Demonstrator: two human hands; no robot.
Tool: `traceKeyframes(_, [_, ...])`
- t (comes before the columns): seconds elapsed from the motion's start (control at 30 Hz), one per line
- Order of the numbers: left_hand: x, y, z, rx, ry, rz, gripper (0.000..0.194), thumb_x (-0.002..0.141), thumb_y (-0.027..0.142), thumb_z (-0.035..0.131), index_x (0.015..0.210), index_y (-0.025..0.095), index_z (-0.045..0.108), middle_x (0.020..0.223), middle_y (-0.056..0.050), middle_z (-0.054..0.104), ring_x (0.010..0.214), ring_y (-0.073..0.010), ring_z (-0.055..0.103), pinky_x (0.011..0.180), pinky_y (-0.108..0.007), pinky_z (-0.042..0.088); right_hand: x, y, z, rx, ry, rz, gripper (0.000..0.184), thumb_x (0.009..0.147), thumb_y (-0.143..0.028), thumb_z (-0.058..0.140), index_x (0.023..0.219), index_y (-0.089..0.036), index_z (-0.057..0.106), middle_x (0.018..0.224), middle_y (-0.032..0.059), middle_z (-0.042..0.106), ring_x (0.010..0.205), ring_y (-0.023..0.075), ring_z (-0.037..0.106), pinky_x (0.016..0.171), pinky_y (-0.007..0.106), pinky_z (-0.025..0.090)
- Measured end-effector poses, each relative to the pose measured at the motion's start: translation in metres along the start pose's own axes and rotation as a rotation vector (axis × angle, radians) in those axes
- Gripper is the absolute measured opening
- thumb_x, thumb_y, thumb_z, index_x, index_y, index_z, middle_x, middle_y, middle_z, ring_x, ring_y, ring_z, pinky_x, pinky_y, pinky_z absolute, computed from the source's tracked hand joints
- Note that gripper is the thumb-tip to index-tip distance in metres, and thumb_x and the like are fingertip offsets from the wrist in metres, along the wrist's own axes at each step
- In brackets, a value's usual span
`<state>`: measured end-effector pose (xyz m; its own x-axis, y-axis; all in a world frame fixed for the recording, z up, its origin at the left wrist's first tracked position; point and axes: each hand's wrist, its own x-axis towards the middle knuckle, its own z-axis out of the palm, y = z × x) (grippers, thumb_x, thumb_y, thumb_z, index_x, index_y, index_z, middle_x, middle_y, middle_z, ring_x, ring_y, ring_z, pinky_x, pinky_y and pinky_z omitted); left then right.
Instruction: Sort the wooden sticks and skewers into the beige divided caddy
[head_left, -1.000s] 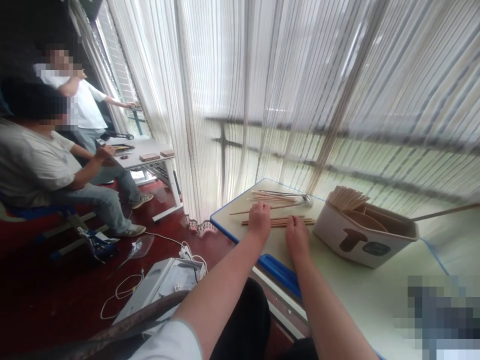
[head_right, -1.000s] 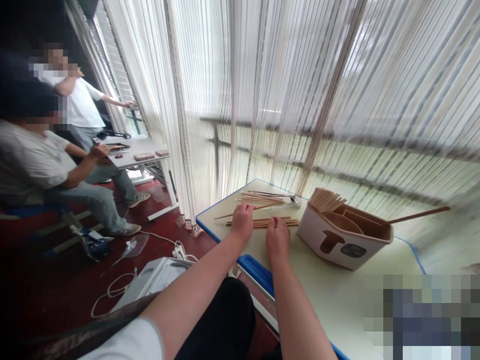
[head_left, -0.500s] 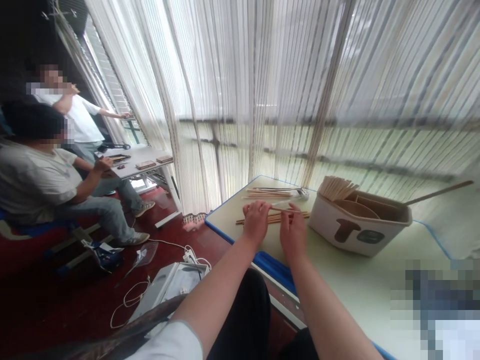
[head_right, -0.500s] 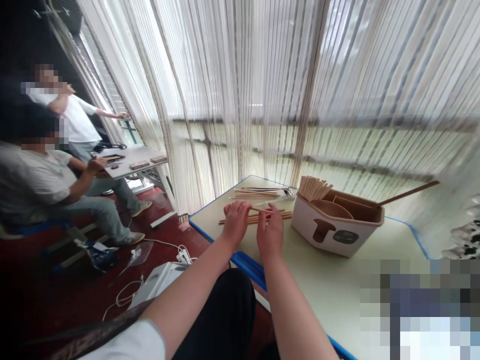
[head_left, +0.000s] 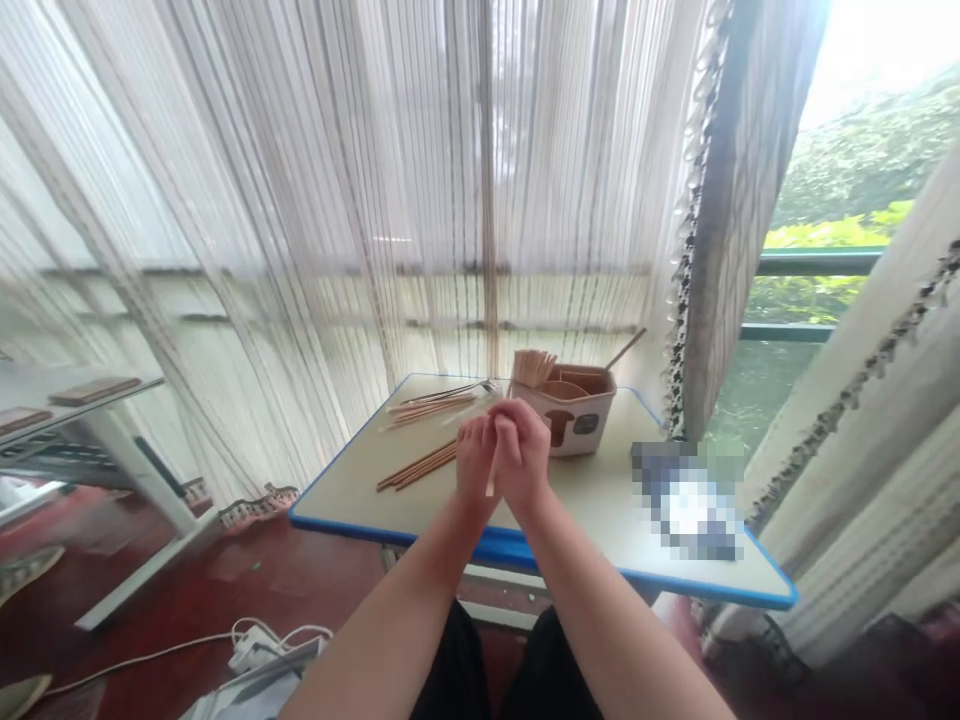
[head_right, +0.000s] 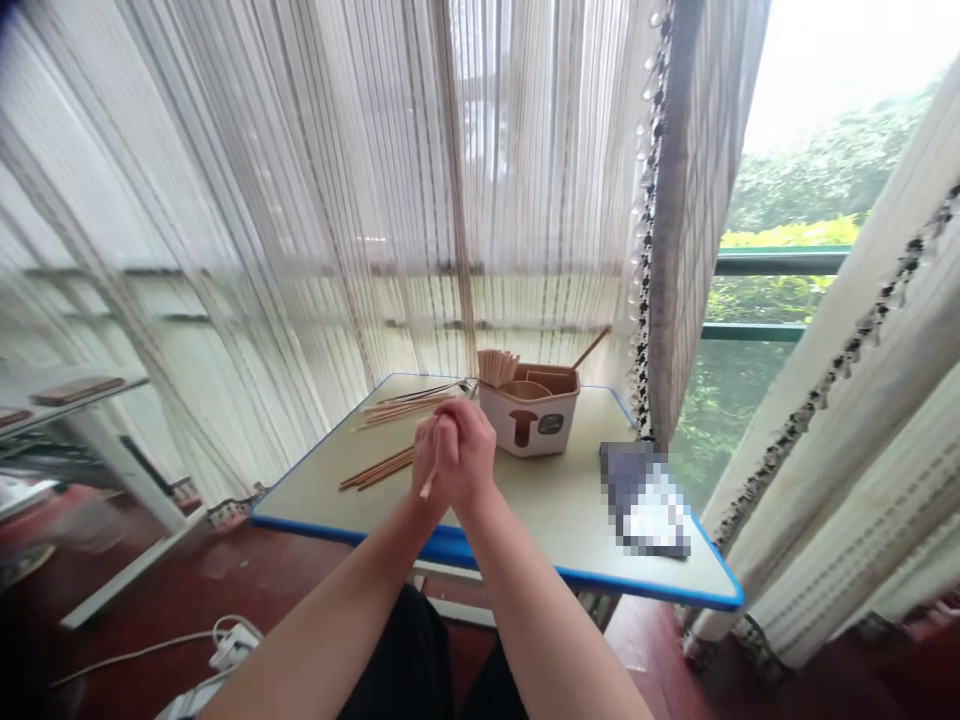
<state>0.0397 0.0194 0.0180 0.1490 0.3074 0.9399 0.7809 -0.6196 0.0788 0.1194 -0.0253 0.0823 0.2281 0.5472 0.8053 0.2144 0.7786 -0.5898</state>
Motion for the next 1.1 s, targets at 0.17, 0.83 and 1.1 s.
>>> traceKeyframes(0.17, [0.022,0.015,-0.002,-0.018,0.052,-0.024,0.013,0.088,0.019,0.047,0.099,0.019,0.054,0.101,-0.009,0.06,0.095,-0.0228,0.054,0.083,-0.037,0.041,0.006,0.005,-0.021,0.173,0.229,0.071,0.016,0.08,-0.019,0.04,0.08,-0.02,0.056,0.076,0.0009,0.056,0.071,0.0138,0.053,0.066,0.027,0.045])
traceKeyframes(0.83, [0.183,0.075,0.055,-0.534,-0.146,0.114,0.017,0.089,0.024,0.05,0.097,0.018,0.065,0.087,-0.004,0.067,0.078,-0.0155,0.062,0.072,-0.029,0.051,0.161,-0.048,-0.128,-0.307,0.462,-0.145,0.026,0.079,-0.042,0.061,0.089,-0.019,0.07,0.078,0.0017,0.069,0.063,0.0125,0.062,0.058,0.027,0.051])
traceKeyframes(1.1, [0.174,0.074,0.071,-0.416,-0.21,0.153,0.02,0.086,0.018,0.054,0.103,0.018,0.065,0.096,-0.006,0.07,0.088,-0.019,0.063,0.082,-0.035,0.05,0.175,-0.013,-0.142,-0.375,0.391,-0.18,0.029,0.083,-0.041,0.056,0.097,-0.02,0.068,0.081,0.0022,0.069,0.073,0.0145,0.065,0.066,0.03,0.055])
